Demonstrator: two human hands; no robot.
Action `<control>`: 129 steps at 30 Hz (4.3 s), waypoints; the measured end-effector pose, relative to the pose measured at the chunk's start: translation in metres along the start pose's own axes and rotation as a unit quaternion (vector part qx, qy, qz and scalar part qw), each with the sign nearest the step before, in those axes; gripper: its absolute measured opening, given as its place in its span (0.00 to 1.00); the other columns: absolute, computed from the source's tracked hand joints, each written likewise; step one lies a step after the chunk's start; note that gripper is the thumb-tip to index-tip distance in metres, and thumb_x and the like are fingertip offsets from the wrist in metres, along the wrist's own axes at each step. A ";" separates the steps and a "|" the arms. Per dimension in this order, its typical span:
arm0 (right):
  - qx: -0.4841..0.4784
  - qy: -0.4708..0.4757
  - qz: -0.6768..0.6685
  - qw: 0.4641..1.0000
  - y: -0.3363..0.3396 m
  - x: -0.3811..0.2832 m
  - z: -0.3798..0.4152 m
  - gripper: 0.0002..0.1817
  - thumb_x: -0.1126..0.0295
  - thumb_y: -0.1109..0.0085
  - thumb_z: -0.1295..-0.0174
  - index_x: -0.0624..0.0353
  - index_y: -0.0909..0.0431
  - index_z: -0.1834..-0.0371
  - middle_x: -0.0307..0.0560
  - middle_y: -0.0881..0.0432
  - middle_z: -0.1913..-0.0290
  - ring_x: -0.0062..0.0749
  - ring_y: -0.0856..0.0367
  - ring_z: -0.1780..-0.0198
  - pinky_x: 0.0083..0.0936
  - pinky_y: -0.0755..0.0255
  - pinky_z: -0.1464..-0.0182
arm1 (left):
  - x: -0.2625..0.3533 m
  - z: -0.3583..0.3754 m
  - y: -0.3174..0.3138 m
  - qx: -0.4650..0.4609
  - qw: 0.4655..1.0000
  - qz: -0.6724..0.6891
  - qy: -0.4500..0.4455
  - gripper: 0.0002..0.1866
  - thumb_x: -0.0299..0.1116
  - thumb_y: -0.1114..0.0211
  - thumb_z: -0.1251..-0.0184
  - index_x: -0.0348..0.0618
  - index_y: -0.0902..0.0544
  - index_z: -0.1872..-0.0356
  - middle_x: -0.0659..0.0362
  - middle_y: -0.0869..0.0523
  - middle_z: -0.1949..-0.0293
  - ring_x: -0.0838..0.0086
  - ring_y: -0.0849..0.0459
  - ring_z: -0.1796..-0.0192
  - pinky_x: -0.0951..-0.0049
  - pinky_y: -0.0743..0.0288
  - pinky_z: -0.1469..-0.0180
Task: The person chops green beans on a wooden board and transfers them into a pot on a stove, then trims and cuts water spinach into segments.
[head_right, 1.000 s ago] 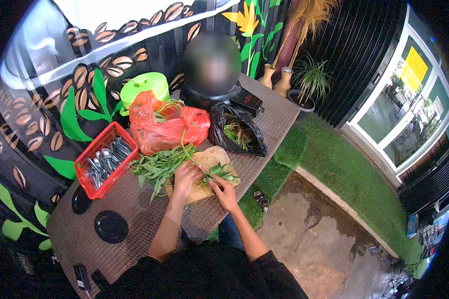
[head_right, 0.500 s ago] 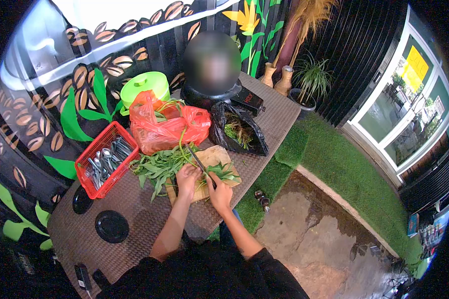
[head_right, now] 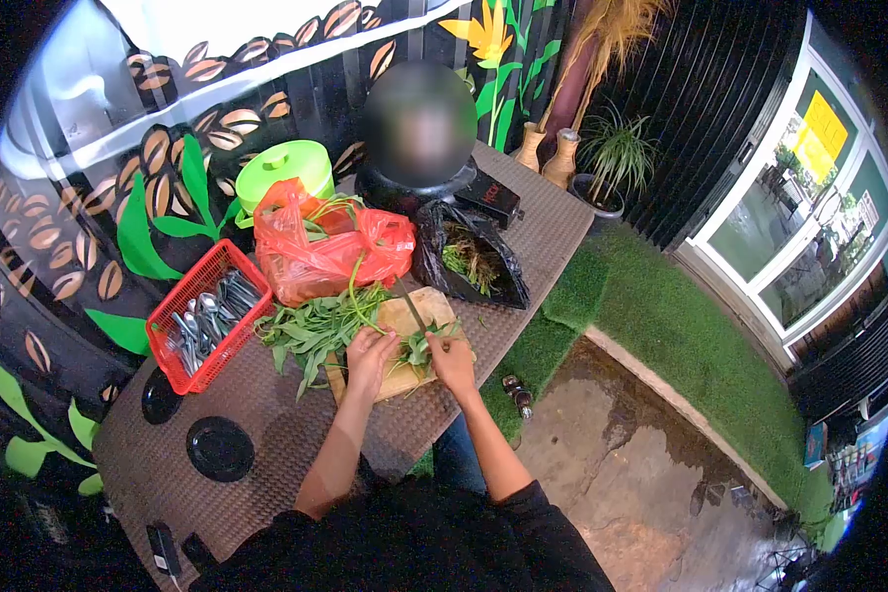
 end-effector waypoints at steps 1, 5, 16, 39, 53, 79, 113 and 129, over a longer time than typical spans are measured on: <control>0.064 0.067 0.043 0.995 0.011 -0.009 0.001 0.23 0.52 0.47 0.37 0.65 0.23 0.74 0.36 0.32 0.87 0.18 0.35 0.87 0.18 0.43 0.85 | -0.004 -0.001 0.001 0.004 1.000 0.011 0.012 0.08 0.16 0.40 0.42 0.33 0.26 0.62 0.54 0.21 0.63 0.69 0.19 0.57 0.71 0.22 0.48; 0.084 0.106 -0.147 0.980 0.018 -0.035 0.030 0.17 0.59 0.50 0.33 0.63 0.22 0.60 0.36 0.30 0.87 0.15 0.34 0.85 0.17 0.41 0.82 | -0.009 -0.005 0.000 -0.010 0.999 0.046 0.022 0.08 0.16 0.40 0.41 0.34 0.26 0.62 0.54 0.22 0.62 0.68 0.19 0.57 0.70 0.22 0.47; -0.021 0.061 -0.267 0.961 -0.038 -0.027 0.040 0.22 0.60 0.53 0.31 0.60 0.32 0.38 0.32 0.36 0.83 0.13 0.39 0.81 0.14 0.46 0.80 | -0.022 -0.006 -0.006 -0.034 0.989 0.100 0.101 0.07 0.19 0.41 0.39 0.36 0.25 0.61 0.54 0.20 0.61 0.68 0.20 0.53 0.71 0.25 0.45; 0.186 0.120 0.166 0.961 -0.014 -0.037 0.040 0.21 0.48 0.47 0.40 0.55 0.16 0.64 0.59 0.20 0.76 0.55 0.20 0.71 0.42 0.27 0.67 | -0.028 -0.007 -0.002 0.003 0.998 0.050 0.047 0.07 0.19 0.39 0.40 0.33 0.24 0.61 0.54 0.19 0.61 0.71 0.19 0.56 0.75 0.24 0.49; -0.230 -0.196 -0.281 0.911 -0.061 0.014 -0.006 0.19 0.54 0.51 0.34 0.63 0.30 0.59 0.36 0.36 0.86 0.18 0.41 0.90 0.17 0.49 0.89 | -0.015 -0.008 0.041 -0.014 0.964 -0.267 0.012 0.09 0.17 0.41 0.43 0.35 0.21 0.60 0.55 0.17 0.60 0.76 0.19 0.58 0.77 0.26 0.53; 0.136 -0.072 -0.295 0.943 0.005 0.078 0.058 0.09 0.68 0.55 0.39 0.62 0.30 0.71 0.43 0.23 0.77 0.20 0.34 0.87 0.19 0.41 0.85 | -0.038 -0.003 -0.050 -0.228 0.654 -0.684 -0.229 0.34 0.31 0.27 0.57 0.31 0.40 0.53 0.38 0.28 0.59 0.44 0.29 0.50 0.53 0.34 0.49; 0.116 -0.037 -0.097 0.988 0.016 0.102 0.044 0.11 0.68 0.55 0.39 0.65 0.26 0.69 0.41 0.22 0.80 0.19 0.32 0.87 0.18 0.39 0.84 | -0.054 -0.038 -0.051 -0.192 0.693 -0.666 -0.198 0.27 0.21 0.31 0.54 0.32 0.37 0.53 0.49 0.18 0.69 0.56 0.17 0.64 0.60 0.25 0.61; 0.087 -0.076 -0.144 0.983 0.003 0.084 0.057 0.10 0.67 0.51 0.40 0.64 0.27 0.69 0.41 0.23 0.79 0.19 0.34 0.87 0.18 0.41 0.85 | 0.045 -0.032 -0.014 -0.122 0.674 -0.707 -0.178 0.18 0.17 0.39 0.53 0.32 0.34 0.60 0.48 0.17 0.73 0.54 0.18 0.67 0.58 0.25 0.61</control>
Point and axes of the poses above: each hand's wrist, its own z-axis away from the middle knuckle, its own y-axis out of the back of the hand, x = y × z, the point moved 9 cm from there along -z, towards the middle knuckle
